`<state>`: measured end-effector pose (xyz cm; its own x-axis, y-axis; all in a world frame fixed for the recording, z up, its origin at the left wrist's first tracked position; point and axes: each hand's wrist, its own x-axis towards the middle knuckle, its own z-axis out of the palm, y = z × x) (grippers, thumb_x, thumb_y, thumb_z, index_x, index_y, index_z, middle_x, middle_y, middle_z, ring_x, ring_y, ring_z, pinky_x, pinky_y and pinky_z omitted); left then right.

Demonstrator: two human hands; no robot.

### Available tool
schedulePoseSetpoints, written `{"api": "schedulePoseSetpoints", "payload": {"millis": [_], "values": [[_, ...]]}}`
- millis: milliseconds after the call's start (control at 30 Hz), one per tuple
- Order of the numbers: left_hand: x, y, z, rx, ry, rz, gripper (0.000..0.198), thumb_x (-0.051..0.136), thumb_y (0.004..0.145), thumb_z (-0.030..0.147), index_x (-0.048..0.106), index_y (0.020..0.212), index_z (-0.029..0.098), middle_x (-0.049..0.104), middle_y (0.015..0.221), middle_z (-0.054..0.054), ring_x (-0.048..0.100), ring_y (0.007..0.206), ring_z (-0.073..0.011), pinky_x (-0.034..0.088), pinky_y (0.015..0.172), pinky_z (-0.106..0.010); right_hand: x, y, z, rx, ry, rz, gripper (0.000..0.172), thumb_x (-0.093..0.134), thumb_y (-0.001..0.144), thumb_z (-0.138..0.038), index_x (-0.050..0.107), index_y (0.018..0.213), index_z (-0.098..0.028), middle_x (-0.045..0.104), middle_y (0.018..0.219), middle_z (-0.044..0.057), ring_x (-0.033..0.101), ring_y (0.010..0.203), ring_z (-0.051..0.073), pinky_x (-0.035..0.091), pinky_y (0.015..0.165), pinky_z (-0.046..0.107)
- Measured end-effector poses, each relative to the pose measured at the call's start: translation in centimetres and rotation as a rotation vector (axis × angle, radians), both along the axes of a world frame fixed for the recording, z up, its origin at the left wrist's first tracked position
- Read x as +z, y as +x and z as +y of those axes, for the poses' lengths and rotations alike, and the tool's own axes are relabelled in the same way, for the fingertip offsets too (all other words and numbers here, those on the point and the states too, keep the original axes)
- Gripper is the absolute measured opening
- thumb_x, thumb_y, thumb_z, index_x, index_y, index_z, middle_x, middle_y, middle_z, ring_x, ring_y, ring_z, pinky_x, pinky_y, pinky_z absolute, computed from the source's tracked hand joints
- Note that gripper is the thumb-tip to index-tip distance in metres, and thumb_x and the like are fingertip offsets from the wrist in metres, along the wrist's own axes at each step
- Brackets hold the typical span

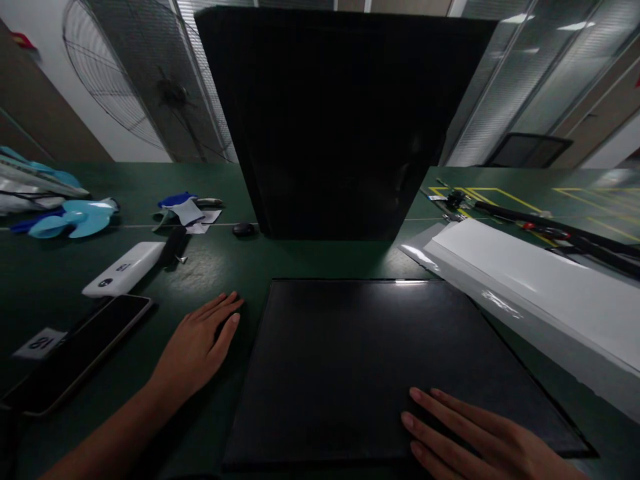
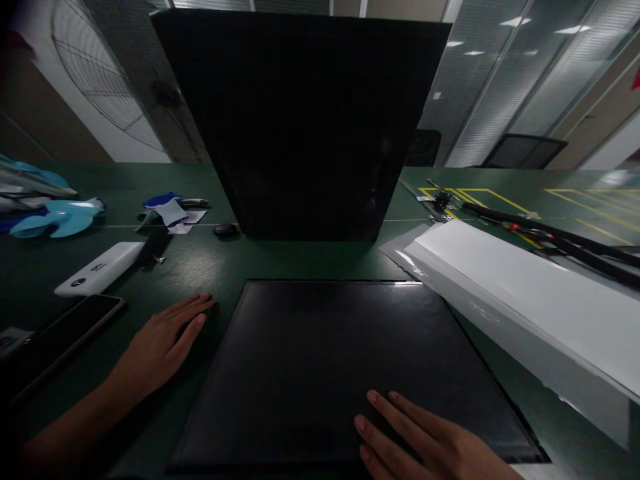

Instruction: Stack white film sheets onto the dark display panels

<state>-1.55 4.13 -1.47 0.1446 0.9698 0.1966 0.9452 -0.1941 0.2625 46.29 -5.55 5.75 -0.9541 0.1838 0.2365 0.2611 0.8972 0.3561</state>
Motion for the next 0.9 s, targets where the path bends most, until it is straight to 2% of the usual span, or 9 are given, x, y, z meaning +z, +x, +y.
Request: {"api": "schedulePoseSetpoints", "payload": {"millis": [133, 367, 500, 700, 833, 900], "values": [[0.1, 0.1, 0.0, 0.001, 0.004, -0.004, 0.072, 0.029, 0.109, 0.062, 0.075, 0.141, 0.018, 0.066, 0.156, -0.011, 0.059, 0.149, -0.0337, 0.045, 0.127, -0.056, -0.2, 0.3, 0.2, 0.03, -0.027, 0.005, 0.043, 0.039, 0.114, -0.032, 0.078, 0.127, -0.019, 0.071, 0.142, 0.001, 0.077, 0.115, 0.022, 0.067, 0.092, 0.031], [-0.4, -0.2, 0.0, -0.027, -0.005, 0.0, 0.072, 0.029, 0.109, 0.064, 0.073, 0.144, 0.019, 0.061, 0.161, -0.011, 0.053, 0.154, -0.0336, 0.042, 0.129, -0.058, -1.6, 0.0, 0.2, 0.013, -0.032, 0.033, 0.045, 0.037, 0.11, -0.015, 0.077, 0.131, -0.016, 0.068, 0.147, 0.005, 0.073, 0.125, 0.026, 0.067, 0.097, 0.037], [-0.3, -0.1, 0.0, -0.045, -0.018, 0.001, 0.075, 0.029, 0.109, 0.066, 0.071, 0.147, 0.018, 0.06, 0.161, -0.011, 0.051, 0.156, -0.0342, 0.041, 0.13, -0.058, -2.1, -0.7, 1.1, 0.062, -0.073, 0.028, 0.046, 0.037, 0.11, -0.019, 0.077, 0.131, -0.011, 0.069, 0.146, 0.012, 0.07, 0.13, 0.031, 0.066, 0.102, 0.044], [-0.1, 0.0, -0.1, -0.048, -0.031, 0.0, 0.078, 0.026, 0.108, 0.067, 0.068, 0.15, 0.016, 0.059, 0.162, -0.012, 0.049, 0.157, -0.034, 0.04, 0.131, -0.057, -2.5, -2.1, 2.3, 0.088, -0.057, 0.07, 0.043, 0.042, 0.108, -0.021, 0.079, 0.126, -0.012, 0.07, 0.145, 0.013, 0.071, 0.127, 0.034, 0.067, 0.093, 0.044], [-0.4, 0.0, -0.1, -0.041, -0.041, 0.018, 0.08, 0.029, 0.107, 0.068, 0.065, 0.152, 0.013, 0.058, 0.163, -0.014, 0.047, 0.158, -0.0344, 0.039, 0.131, -0.058, -2.9, -2.6, 3.0, 0.075, -0.034, 0.092, 0.036, 0.048, 0.107, -0.02, 0.078, 0.125, -0.013, 0.069, 0.146, 0.013, 0.068, 0.129, 0.03, 0.062, 0.099, 0.042], [-0.5, -0.1, -0.1, -0.041, -0.044, 0.033, 0.08, 0.033, 0.106, 0.068, 0.063, 0.154, 0.011, 0.056, 0.164, -0.015, 0.046, 0.159, -0.0354, 0.038, 0.131, -0.059, -3.0, -2.7, 3.3, 0.029, -0.052, 0.095, 0.035, 0.049, 0.109, -0.026, 0.076, 0.128, -0.015, 0.07, 0.146, 0.012, 0.069, 0.126, 0.026, 0.059, 0.099, 0.039]]}}
